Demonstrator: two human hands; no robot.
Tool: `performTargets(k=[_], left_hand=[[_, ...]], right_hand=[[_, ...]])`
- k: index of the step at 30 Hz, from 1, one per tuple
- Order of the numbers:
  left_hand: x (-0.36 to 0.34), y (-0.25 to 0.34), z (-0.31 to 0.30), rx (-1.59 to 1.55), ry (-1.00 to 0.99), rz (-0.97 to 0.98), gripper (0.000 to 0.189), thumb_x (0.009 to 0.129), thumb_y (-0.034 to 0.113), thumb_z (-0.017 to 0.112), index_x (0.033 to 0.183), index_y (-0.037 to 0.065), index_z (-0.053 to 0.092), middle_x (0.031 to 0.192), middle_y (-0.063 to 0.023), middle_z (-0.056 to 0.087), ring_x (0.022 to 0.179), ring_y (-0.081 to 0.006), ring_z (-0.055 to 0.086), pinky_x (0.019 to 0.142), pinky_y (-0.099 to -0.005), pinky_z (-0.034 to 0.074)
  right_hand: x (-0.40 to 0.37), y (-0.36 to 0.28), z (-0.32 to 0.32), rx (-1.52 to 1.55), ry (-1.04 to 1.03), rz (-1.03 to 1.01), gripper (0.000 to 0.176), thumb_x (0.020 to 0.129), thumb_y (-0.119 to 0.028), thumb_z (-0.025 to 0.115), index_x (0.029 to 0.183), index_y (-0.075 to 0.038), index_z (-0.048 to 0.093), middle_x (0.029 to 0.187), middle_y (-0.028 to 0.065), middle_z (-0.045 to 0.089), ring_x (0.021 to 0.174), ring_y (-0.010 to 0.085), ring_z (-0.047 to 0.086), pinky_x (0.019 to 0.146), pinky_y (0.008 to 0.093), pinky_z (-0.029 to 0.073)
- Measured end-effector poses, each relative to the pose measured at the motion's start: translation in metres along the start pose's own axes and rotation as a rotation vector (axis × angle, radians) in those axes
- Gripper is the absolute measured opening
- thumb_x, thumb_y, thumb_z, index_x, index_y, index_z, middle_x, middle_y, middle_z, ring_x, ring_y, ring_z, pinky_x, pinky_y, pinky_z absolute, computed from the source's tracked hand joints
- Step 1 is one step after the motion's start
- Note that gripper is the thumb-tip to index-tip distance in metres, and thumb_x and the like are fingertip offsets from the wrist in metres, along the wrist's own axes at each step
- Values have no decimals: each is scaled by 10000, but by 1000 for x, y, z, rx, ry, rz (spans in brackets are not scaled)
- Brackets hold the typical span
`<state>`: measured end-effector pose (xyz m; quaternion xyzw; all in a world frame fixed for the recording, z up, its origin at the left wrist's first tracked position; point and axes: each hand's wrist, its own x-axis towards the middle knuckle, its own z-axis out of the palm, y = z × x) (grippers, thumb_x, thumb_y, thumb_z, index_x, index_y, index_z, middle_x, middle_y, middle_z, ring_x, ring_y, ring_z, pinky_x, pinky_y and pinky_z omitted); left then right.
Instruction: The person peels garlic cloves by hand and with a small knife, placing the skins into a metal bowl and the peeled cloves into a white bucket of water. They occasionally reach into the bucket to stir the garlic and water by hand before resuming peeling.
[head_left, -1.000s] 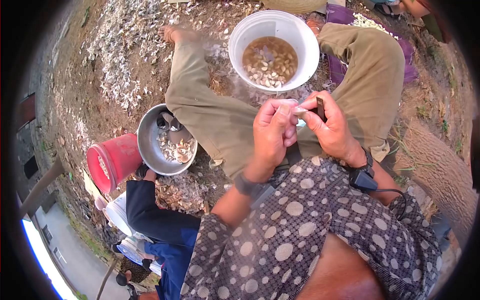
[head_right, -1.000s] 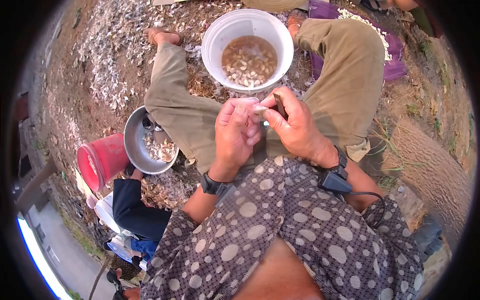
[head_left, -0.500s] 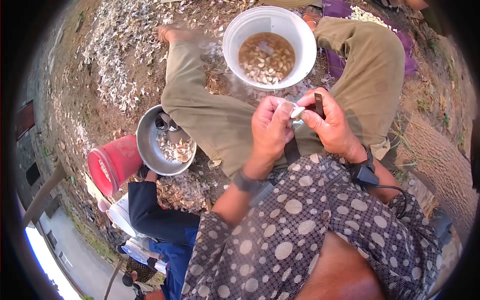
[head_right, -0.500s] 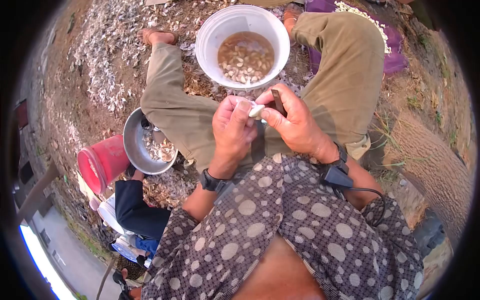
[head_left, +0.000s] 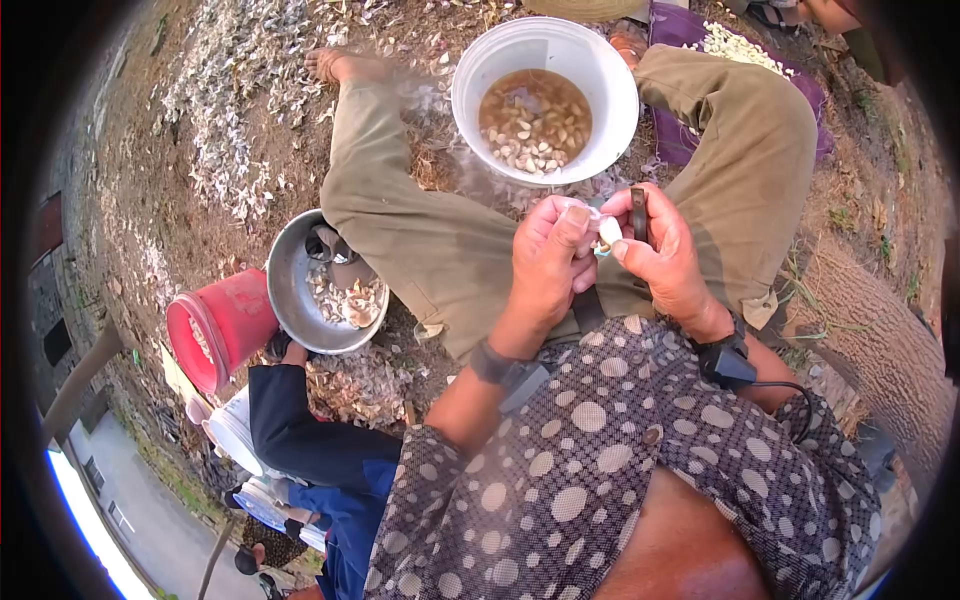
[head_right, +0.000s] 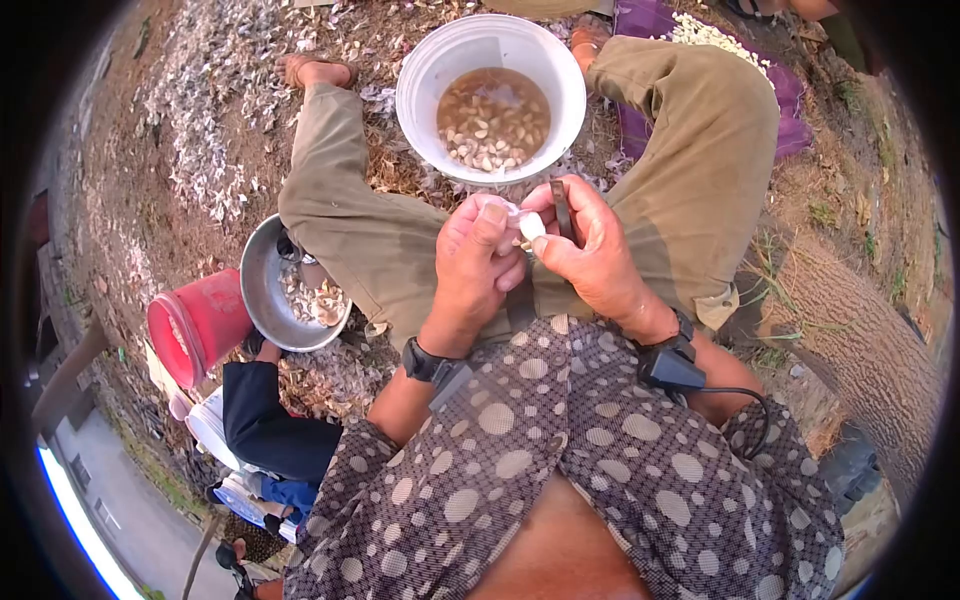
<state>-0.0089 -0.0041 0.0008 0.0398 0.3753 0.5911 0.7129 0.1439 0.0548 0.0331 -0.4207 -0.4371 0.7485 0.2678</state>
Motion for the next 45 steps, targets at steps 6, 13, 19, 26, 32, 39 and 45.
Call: performTargets(k=[6,13,19,26,32,39,45], left_hand=[[1,-1,-2,-260,-44,-114,232,1044,318,583,986,98,535,760,13,494,521,-44,375,439,-211,359],[-5,0,7,-35,-59,64,150,1032,210,550,982,72,520,792,-50,545,561,-105,491,495,-247,464],[-12,-2,19,411,-41,259,214,937,30,672,1120,26,561,1068,-83,610,801,-103,591,623,-272,518],[-1,-2,8,1017,-99,544,261,912,-10,700,1158,12,615,1029,-42,628,785,-57,591,635,-219,487],[-10,7,26,545,103,67,156,944,44,669,1095,22,639,850,-5,665,535,-26,535,449,-193,430],[-6,5,23,689,67,65,125,947,118,693,1030,38,644,715,39,584,505,-11,484,432,-192,393],[-3,6,26,591,56,82,89,942,69,681,1007,30,634,733,23,595,535,-24,520,451,-203,435]], right_hand=[[5,5,-21,310,-96,147,321,875,-89,639,1179,-53,543,951,-22,583,665,21,458,569,198,362],[5,10,-32,490,-148,177,348,891,-126,692,1191,-94,518,1003,6,629,651,32,476,558,202,374],[6,14,-34,389,-148,53,348,916,-162,709,1199,-96,518,1021,6,630,695,34,516,570,194,406],[4,17,-47,265,-208,92,323,959,-130,685,1230,-74,519,1050,-9,606,836,35,548,645,189,445],[-4,12,-32,-69,-100,-164,284,970,-19,632,1226,-44,513,1071,5,590,900,70,581,742,258,495],[-9,-10,-35,-617,-114,-247,284,915,28,640,1170,-28,530,979,94,635,870,154,645,728,312,514],[-7,-16,-28,-544,-20,-217,221,873,44,655,1066,-20,567,942,120,644,801,279,666,699,367,519]])
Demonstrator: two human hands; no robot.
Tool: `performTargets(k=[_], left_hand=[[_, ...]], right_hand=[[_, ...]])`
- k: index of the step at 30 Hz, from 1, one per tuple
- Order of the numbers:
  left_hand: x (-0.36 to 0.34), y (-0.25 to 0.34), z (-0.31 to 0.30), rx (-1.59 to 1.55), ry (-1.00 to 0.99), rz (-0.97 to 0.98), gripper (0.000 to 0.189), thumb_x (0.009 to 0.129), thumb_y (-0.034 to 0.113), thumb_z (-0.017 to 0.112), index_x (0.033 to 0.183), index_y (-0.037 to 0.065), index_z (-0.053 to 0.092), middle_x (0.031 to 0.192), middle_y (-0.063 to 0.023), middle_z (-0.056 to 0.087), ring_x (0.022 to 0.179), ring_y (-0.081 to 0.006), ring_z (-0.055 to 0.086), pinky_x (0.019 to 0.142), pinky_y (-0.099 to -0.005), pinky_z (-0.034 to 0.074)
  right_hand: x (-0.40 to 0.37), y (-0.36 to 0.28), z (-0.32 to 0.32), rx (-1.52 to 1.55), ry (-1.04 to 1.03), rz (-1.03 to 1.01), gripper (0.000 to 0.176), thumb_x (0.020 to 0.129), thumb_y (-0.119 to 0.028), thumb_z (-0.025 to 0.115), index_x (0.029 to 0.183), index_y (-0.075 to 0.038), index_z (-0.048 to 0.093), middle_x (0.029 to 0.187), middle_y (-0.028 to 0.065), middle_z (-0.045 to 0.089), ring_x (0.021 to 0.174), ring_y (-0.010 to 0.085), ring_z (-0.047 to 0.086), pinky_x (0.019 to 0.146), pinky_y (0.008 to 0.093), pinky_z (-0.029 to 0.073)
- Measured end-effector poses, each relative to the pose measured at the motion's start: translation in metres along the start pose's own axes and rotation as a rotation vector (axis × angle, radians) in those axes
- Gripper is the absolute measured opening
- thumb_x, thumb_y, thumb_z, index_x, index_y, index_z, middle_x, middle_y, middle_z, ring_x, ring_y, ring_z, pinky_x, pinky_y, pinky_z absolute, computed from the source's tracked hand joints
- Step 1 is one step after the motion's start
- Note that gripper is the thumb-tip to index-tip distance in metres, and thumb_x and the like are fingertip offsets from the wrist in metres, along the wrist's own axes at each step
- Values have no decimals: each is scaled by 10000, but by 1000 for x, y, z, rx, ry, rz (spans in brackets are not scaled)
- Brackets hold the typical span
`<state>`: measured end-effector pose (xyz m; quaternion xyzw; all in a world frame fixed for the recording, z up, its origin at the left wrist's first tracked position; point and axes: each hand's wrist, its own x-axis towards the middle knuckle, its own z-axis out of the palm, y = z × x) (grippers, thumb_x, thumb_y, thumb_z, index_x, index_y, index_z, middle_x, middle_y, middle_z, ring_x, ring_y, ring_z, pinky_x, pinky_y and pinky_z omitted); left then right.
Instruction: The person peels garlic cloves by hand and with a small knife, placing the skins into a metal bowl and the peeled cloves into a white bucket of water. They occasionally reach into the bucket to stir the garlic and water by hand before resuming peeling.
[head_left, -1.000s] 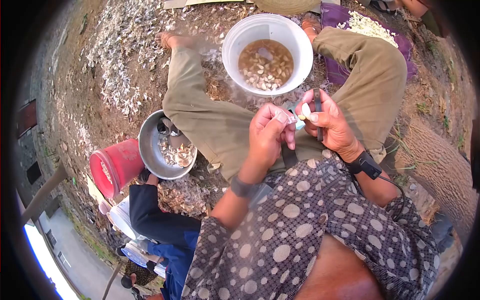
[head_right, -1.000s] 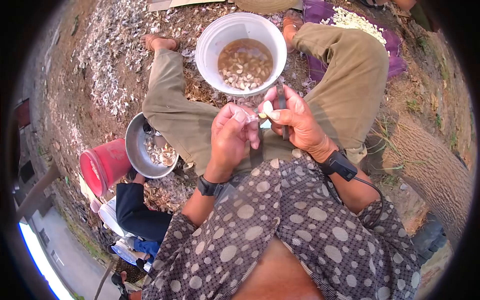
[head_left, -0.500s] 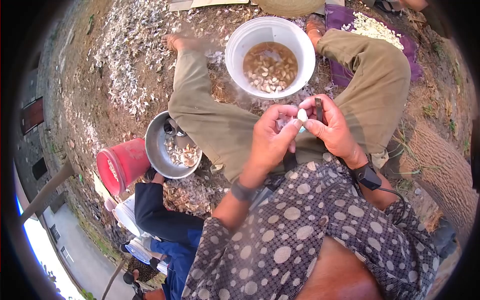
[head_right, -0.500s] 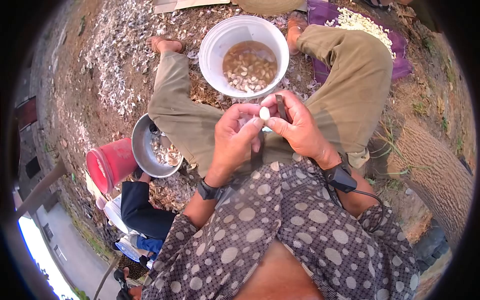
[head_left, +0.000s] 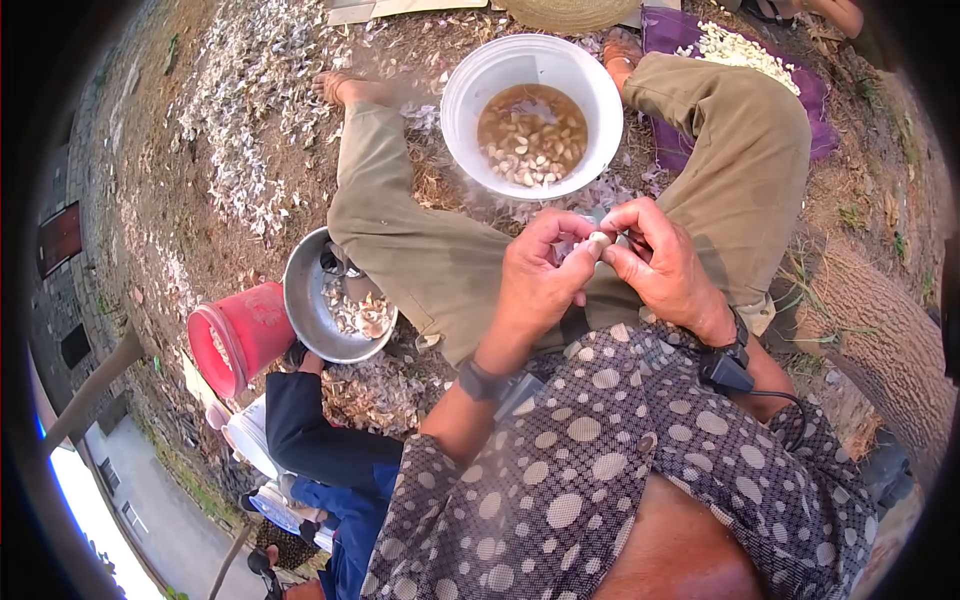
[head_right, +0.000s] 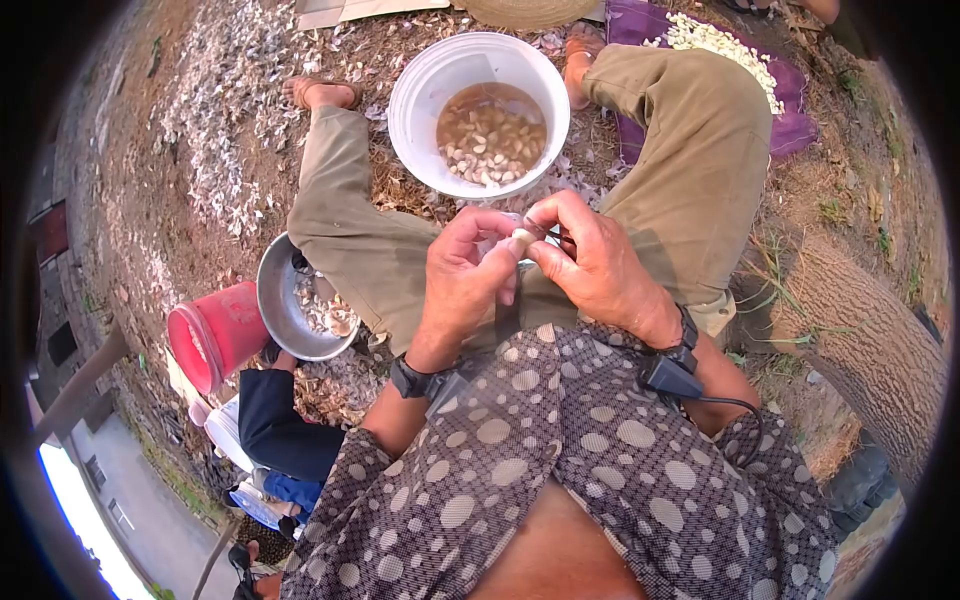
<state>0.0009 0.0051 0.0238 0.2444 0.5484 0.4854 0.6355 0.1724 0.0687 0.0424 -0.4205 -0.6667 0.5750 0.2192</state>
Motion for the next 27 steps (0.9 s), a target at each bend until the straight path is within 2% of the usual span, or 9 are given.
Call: performTargets(k=[2,5,8,14,17,20,23,26,27], left_hand=[[0,-1,0,-37,-16,8,91,941,37,667,1023,18,633,761,2,623,566,-40,565,474,-211,475],[0,-9,-8,-68,-51,21,149,954,-1,641,1103,-6,650,911,-77,711,676,-99,670,582,-239,572],[1,-10,-12,-71,-30,47,146,955,-11,632,1094,-19,674,967,-104,730,734,-123,705,645,-254,596],[-1,-10,-11,-49,70,83,75,924,-16,643,965,-41,700,873,-71,715,736,-130,724,618,-246,574],[4,-19,-12,190,79,220,102,950,-27,596,1005,-36,682,902,-65,722,736,-119,720,643,-241,594],[9,-14,-8,287,127,224,93,950,-29,582,986,-35,668,860,-45,702,713,-113,714,603,-237,576],[14,-25,-5,342,135,339,86,962,-16,573,1008,-27,645,860,-47,690,687,-103,698,586,-240,563],[10,-16,4,-4,139,252,51,964,-4,580,986,-4,626,818,-61,686,613,-91,655,551,-241,544],[10,-17,4,-42,117,227,60,974,0,570,1007,-4,620,827,-60,677,612,-92,650,552,-241,549]], right_hand=[[0,3,-2,-94,-6,-66,212,858,49,654,1043,-16,576,940,132,633,816,306,660,708,379,519],[5,10,1,-189,50,-303,230,819,65,652,1022,-12,576,954,140,617,847,338,649,711,396,519],[7,4,2,-281,27,-323,289,764,83,649,1024,-18,574,977,142,606,872,365,635,718,418,520],[11,2,7,-411,-11,-385,337,729,101,638,1032,-37,590,992,130,603,865,364,644,683,435,521],[12,6,10,-447,5,-375,345,730,109,633,1042,-32,592,989,130,611,863,366,649,668,437,521],[14,12,12,-428,37,-370,324,758,107,640,1050,-27,595,987,143,619,856,374,642,685,431,525],[16,25,12,-335,82,-425,237,843,70,655,1053,-24,599,972,120,625,835,288,659,672,386,517],[9,22,11,-61,52,-192,156,936,4,653,1073,-28,586,991,70,625,825,181,640,665,331,507],[9,25,14,105,71,-177,140,958,-29,646,1081,-33,580,1007,58,620,809,148,616,649,304,493]])
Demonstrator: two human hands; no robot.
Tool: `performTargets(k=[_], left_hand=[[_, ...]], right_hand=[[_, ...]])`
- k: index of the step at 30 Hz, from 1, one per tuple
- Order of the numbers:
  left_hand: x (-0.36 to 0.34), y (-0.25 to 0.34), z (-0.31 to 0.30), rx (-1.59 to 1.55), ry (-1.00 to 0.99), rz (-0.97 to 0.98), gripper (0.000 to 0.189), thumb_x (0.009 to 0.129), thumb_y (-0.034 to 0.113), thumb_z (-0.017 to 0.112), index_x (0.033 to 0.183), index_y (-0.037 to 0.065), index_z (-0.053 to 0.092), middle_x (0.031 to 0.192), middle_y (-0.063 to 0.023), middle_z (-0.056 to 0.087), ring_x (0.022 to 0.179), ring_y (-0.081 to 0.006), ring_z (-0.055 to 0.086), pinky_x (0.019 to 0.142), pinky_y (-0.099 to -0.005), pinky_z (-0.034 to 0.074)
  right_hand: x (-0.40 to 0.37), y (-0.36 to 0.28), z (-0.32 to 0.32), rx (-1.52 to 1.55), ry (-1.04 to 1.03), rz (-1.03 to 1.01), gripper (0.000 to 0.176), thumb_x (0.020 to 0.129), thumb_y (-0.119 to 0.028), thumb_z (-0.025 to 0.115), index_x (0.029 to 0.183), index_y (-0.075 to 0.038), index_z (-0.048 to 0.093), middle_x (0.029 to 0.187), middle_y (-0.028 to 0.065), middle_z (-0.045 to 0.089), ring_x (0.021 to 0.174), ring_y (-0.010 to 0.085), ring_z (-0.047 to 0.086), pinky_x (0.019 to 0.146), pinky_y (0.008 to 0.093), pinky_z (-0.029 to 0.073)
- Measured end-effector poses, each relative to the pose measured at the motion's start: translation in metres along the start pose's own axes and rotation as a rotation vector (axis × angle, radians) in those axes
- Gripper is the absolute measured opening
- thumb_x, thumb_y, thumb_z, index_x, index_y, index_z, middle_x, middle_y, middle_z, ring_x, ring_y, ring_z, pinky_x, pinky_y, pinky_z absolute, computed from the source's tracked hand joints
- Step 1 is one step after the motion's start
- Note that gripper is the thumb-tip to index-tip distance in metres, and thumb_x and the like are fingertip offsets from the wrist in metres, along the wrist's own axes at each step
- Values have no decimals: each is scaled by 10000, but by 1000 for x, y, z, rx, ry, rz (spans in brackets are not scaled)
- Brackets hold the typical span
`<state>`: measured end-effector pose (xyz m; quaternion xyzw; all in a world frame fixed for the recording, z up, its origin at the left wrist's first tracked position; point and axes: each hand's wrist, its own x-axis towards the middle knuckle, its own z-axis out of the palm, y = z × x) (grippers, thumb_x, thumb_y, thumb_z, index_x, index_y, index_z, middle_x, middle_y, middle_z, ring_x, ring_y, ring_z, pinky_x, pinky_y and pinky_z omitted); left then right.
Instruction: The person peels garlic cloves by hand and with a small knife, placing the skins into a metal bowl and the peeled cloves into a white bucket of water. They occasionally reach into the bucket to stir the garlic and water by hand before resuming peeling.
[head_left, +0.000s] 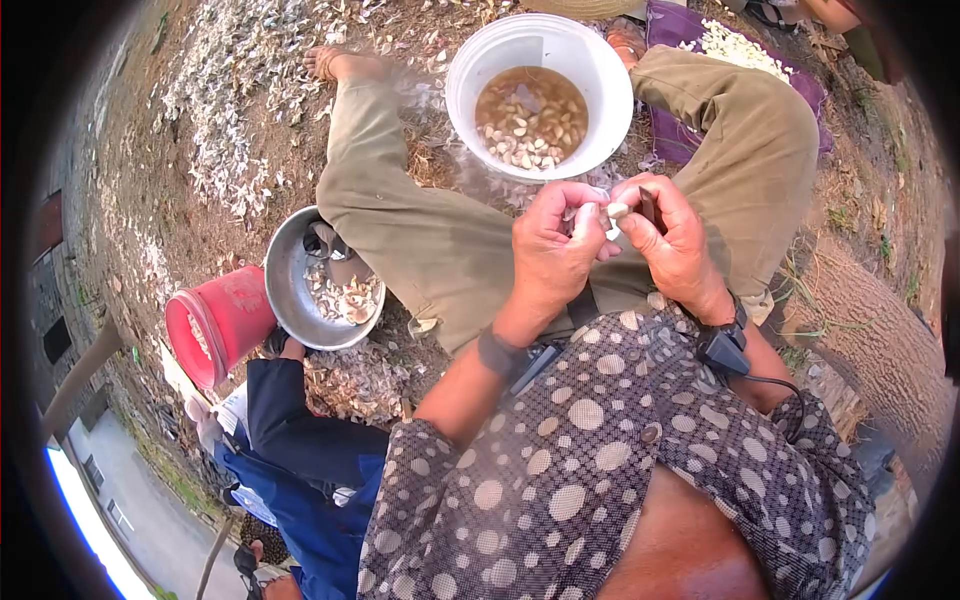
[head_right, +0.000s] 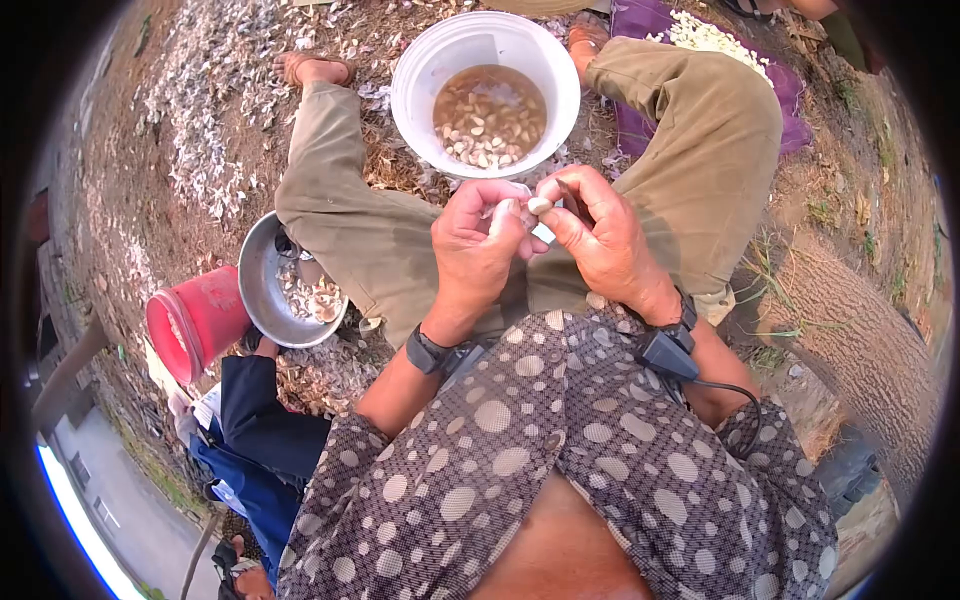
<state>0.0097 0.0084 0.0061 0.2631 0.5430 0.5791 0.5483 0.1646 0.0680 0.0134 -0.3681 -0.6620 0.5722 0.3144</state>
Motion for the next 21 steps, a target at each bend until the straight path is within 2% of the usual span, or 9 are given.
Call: performTargets(k=[2,5,8,12,15,18,19,20,21], left_hand=[[0,-2,-3,-75,-37,-53,81,993,8,551,1049,-4,608,846,-58,659,610,-96,641,555,-241,560],[-1,0,-2,-88,-53,-72,87,993,10,550,1055,-10,608,843,-49,636,616,-90,628,567,-251,574],[-5,5,1,-23,-82,-77,75,995,8,549,1048,-8,598,863,-57,642,628,-69,591,620,-281,604],[-2,14,9,363,-99,-155,153,953,1,564,1101,-15,600,928,-59,638,707,-119,612,734,-283,567],[11,-4,-1,820,-369,201,265,892,-3,591,1157,-17,599,1049,-93,622,905,-188,620,858,-316,520],[20,-3,14,873,-561,127,404,851,-9,604,1254,-5,570,1172,-134,575,1047,-230,571,925,-343,481],[21,-4,19,876,-600,43,489,867,14,586,1351,1,521,1285,-181,547,1126,-293,577,965,-381,482],[24,-7,23,969,-668,117,529,884,51,577,1400,-6,476,1380,-228,515,1243,-392,541,1031,-433,459],[28,-10,26,1015,-709,70,517,896,65,567,1400,-11,481,1404,-251,501,1279,-420,517,1056,-443,443]], right_hand=[[-1,10,5,326,69,33,128,1000,-97,634,1096,-43,568,1039,35,611,778,82,567,616,250,464],[-3,8,-12,702,50,262,160,1021,-176,621,1108,-58,556,1090,44,600,726,53,495,569,195,404],[-2,14,-22,1001,108,295,179,1026,-217,615,1103,-66,559,1105,58,598,694,31,431,540,168,334],[-5,17,-53,1259,64,241,187,1038,-221,594,1149,-83,532,1011,49,564,635,48,376,524,183,317],[2,14,-116,1188,169,109,132,1044,-203,578,1113,-103,525,910,18,539,615,51,361,497,190,304],[15,-1,-198,911,513,46,102,1043,-203,584,1032,-113,539,828,-11,533,625,46,393,481,184,302],[18,3,-229,848,582,27,103,1040,-205,591,1030,-110,550,801,-20,529,613,47,404,474,190,314],[23,7,-260,768,649,58,101,1039,-202,592,1023,-110,552,786,-22,524,607,46,406,472,192,318],[27,10,-287,688,715,92,99,1039,-199,594,1017,-110,554,771,-23,519,601,46,409,471,194,322]])
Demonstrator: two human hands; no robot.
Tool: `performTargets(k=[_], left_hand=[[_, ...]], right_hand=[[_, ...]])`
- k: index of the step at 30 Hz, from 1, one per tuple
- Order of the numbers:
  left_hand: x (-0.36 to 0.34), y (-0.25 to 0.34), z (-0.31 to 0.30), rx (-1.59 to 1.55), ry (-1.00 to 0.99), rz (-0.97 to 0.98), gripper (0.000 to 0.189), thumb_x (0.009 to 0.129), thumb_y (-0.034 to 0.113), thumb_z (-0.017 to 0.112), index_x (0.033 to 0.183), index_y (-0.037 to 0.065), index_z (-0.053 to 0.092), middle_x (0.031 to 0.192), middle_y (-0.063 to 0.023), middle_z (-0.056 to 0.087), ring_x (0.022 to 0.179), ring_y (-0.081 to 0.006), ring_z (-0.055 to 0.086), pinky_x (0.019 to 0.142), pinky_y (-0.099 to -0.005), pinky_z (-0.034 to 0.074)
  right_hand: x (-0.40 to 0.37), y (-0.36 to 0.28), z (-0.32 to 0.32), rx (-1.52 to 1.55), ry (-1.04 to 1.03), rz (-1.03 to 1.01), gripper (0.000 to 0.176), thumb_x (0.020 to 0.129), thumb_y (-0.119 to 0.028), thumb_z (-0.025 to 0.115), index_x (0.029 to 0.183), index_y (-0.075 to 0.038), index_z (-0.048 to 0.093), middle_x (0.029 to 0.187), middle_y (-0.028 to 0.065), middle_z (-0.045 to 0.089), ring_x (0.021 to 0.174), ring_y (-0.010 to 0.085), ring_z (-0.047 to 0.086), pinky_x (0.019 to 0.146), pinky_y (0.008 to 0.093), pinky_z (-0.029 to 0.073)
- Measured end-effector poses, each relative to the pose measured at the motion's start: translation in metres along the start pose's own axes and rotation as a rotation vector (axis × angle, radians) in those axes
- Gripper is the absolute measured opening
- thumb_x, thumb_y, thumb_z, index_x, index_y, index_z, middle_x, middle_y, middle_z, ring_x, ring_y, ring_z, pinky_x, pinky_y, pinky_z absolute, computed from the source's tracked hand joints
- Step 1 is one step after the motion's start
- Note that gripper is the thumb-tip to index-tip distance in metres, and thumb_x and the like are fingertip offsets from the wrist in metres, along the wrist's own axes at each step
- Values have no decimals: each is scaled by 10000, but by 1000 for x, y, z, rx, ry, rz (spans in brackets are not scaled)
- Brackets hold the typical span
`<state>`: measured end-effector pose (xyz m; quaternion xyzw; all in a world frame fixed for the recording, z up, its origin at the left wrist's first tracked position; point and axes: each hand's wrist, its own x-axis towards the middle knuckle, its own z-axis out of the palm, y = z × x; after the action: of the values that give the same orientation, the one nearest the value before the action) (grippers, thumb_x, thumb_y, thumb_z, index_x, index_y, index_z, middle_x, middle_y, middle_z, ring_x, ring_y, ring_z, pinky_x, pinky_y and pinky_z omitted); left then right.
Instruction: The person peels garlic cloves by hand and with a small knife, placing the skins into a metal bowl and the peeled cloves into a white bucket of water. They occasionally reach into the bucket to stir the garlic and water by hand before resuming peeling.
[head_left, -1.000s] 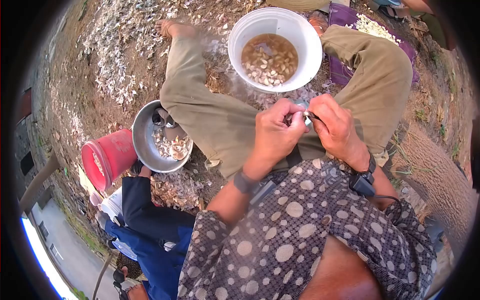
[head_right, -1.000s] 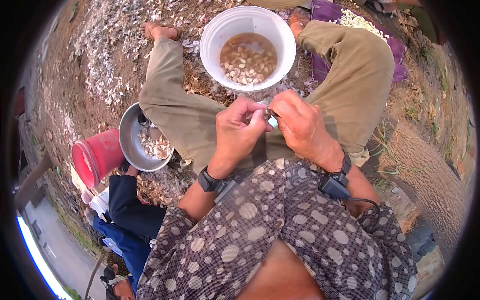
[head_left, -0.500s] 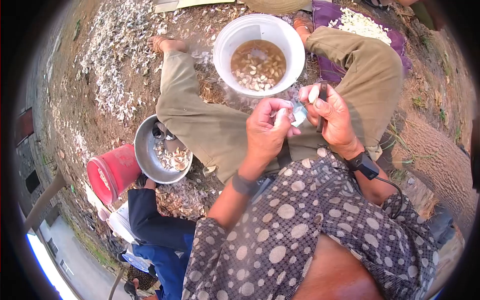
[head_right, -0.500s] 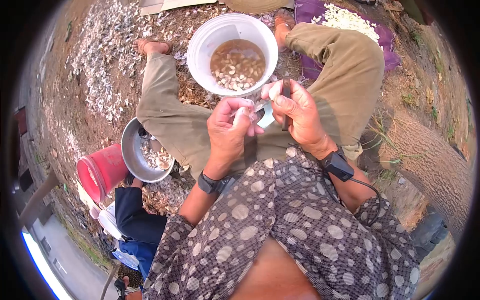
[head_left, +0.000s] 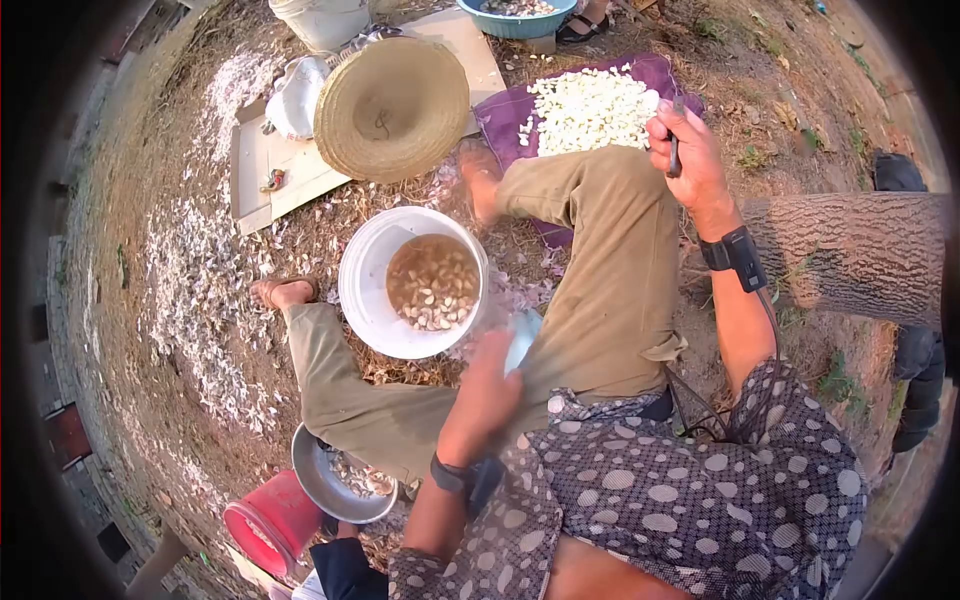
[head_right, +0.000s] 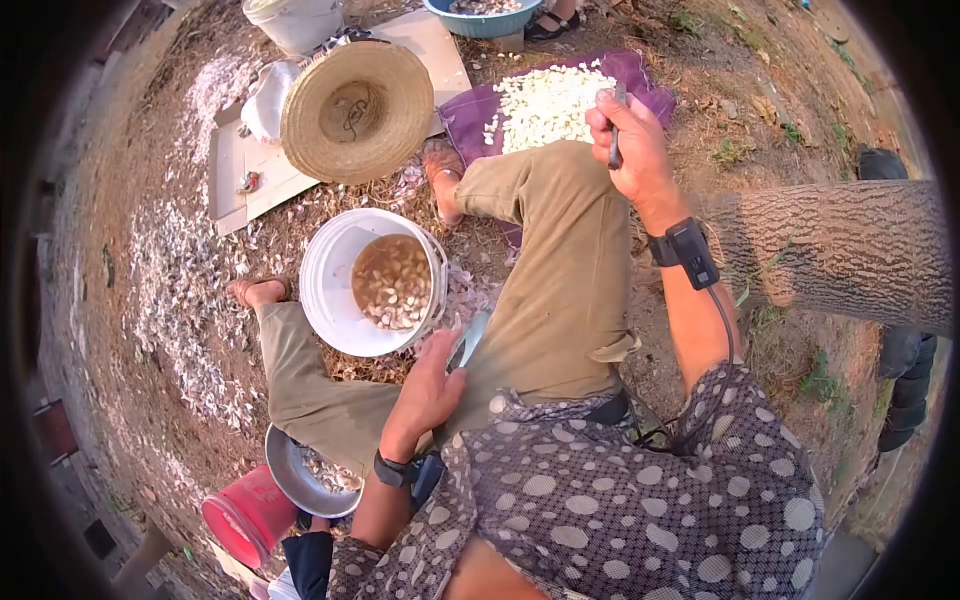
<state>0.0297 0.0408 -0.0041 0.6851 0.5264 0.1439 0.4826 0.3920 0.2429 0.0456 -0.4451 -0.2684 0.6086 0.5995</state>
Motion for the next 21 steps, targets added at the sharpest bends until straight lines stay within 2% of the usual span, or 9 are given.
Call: performTargets(k=[1,4,7,9,10,12,15,18,21], left_hand=[[5,1,1,28,-62,-34,505,908,80,557,1399,-15,485,1427,-273,486,1314,-449,492,1081,-453,427],[10,5,-2,167,-150,-34,449,934,91,541,1367,-29,526,1334,-288,566,1247,-436,556,1063,-442,442],[20,7,-22,82,-182,-200,389,964,97,523,1328,-32,571,1228,-284,641,1174,-424,613,1039,-437,461],[19,-10,-40,43,20,-99,355,1002,102,513,1329,-16,581,1196,-252,679,1145,-350,657,1002,-403,489],[20,-13,-54,-50,78,-237,350,1024,110,496,1347,-4,570,1198,-199,694,1116,-275,674,940,-371,524],[27,-25,-83,-402,230,-346,352,1060,128,451,1377,-1,535,1176,-137,688,1003,-201,699,778,-295,582],[43,-24,-128,-431,327,-429,326,1058,115,428,1331,-12,553,1136,-155,689,956,-192,703,746,-308,604],[60,-24,-155,-285,168,-401,322,1024,92,467,1309,-16,571,1121,-156,689,983,-220,700,791,-330,590],[87,-72,-145,218,82,-56,322,957,78,532,1262,-1,599,1129,-174,682,1012,-291,686,858,-380,558]], right_hand=[[9,-12,-12,-76,71,-14,98,1038,-196,595,1011,-110,556,756,-25,514,594,45,411,470,196,326],[15,-31,-39,-145,138,-47,109,1039,-187,587,1063,-80,581,721,-32,490,581,42,415,468,196,328],[-14,-29,-53,-166,92,-31,175,1039,-175,578,1151,-42,596,720,-37,476,581,33,403,469,194,321],[-31,-13,-64,-170,105,7,236,1038,-172,576,1213,-15,592,723,-41,468,574,29,390,469,194,315],[-42,-4,-69,-167,114,20,223,1038,-169,574,1200,-16,595,723,-41,468,572,28,385,470,194,313],[-61,14,-69,-167,160,21,206,1040,-165,571,1182,-19,600,718,-41,466,568,25,383,471,193,312],[-92,27,-57,-198,232,46,194,1040,-166,570,1176,-30,598,703,-44,460,567,21,390,470,188,313],[-131,25,-54,-259,276,133,179,1040,-170,572,1164,-43,593,694,-45,458,561,16,391,466,186,312],[-173,11,-42,-307,292,301,144,1040,-168,568,1133,-59,583,685,-48,452,549,15,387,466,187,309]])
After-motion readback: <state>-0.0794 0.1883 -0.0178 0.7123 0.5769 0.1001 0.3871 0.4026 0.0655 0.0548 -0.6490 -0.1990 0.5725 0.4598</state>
